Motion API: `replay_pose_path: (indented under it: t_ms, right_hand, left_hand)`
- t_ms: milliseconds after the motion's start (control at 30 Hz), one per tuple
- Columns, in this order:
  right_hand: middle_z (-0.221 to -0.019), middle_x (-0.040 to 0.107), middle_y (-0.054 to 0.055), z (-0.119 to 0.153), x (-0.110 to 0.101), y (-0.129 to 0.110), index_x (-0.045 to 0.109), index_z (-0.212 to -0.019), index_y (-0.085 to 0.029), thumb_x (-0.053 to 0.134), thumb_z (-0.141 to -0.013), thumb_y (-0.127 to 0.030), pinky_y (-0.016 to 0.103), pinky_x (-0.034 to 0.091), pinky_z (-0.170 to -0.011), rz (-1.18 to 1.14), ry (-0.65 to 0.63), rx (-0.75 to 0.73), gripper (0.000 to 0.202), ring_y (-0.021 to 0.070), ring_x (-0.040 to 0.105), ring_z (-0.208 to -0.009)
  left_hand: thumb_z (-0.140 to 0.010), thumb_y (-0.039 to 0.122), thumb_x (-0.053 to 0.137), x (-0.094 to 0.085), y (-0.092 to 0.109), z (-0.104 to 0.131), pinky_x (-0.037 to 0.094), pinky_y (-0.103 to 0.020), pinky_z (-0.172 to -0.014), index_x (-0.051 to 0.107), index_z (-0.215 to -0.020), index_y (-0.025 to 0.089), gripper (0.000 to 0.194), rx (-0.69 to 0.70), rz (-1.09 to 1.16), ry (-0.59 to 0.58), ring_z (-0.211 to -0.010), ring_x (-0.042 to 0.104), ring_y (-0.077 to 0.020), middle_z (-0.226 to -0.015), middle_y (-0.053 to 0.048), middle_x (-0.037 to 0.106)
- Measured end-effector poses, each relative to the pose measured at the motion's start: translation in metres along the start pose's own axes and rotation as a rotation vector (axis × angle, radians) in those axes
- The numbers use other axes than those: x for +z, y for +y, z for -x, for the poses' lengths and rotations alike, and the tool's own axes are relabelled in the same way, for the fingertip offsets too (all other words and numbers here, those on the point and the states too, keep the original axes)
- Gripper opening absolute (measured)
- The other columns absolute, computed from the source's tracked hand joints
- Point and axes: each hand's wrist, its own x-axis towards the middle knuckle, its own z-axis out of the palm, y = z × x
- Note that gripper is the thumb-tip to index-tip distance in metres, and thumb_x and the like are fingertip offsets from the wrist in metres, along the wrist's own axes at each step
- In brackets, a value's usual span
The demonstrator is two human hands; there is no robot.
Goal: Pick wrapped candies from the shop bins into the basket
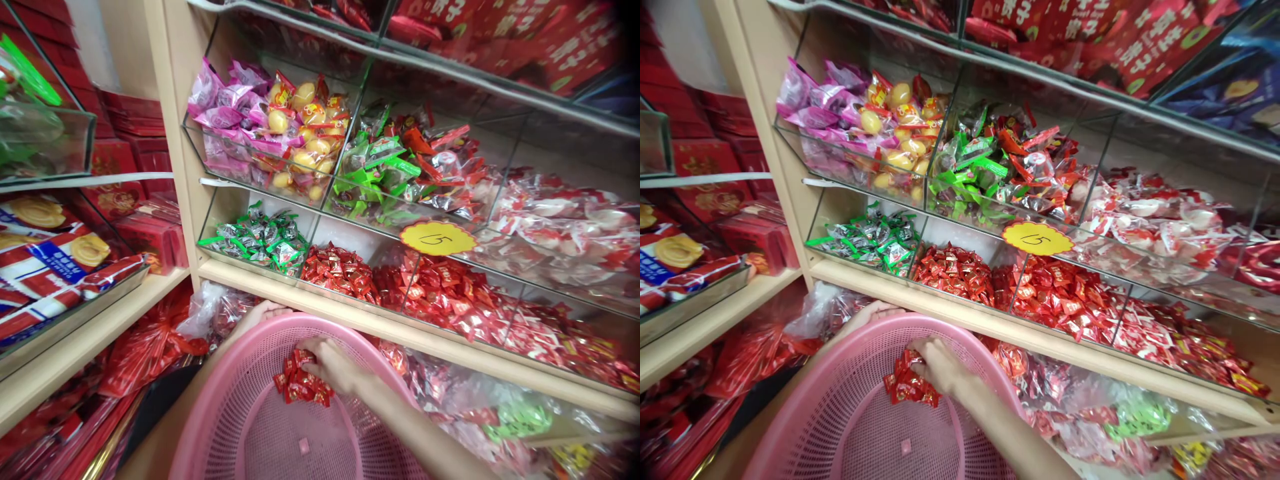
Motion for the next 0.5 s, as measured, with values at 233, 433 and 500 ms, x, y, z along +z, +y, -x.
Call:
replay_pose_path:
  t_ms: [233,433,500]
  right_hand:
    - [-0.104,0.061,0.006,-0.005,0.007,0.000,0.059,-0.107,-0.021,0.055,-0.080,-0.020,0.029,0.042,-0.087,-0.056,0.048,-0.054,0.027,0.0190,0.056,-0.097]
    - [-0.099,0.056,0.007,0.015,-0.004,0.009,0.059,-0.108,-0.021,0.054,-0.081,-0.024,0.031,0.044,-0.082,0.103,0.055,0.086,0.027,0.0202,0.054,-0.092]
    - [-0.099,0.056,0.008,0.020,-0.005,0.011,0.059,-0.108,-0.019,0.053,-0.082,-0.023,0.032,0.044,-0.082,0.158,0.024,0.120,0.027,0.0213,0.055,-0.093]
  left_hand:
    - [-0.094,0.043,0.016,-0.032,0.067,-0.067,0.046,-0.023,-0.063,0.062,-0.094,0.004,0.060,-0.128,0.073,0.346,-0.061,0.058,-0.0115,-0.060,-0.005,0.058]
    - [-0.094,0.037,0.010,-0.041,0.078,-0.079,0.045,-0.022,-0.061,0.062,-0.101,0.003,0.062,-0.154,0.127,0.409,-0.060,0.060,-0.0129,-0.057,-0.007,0.058]
    - [-0.094,0.037,0.010,-0.039,0.080,-0.077,0.045,-0.021,-0.061,0.062,-0.100,0.005,0.062,-0.148,0.136,0.377,-0.062,0.060,-0.0124,-0.060,-0.006,0.060]
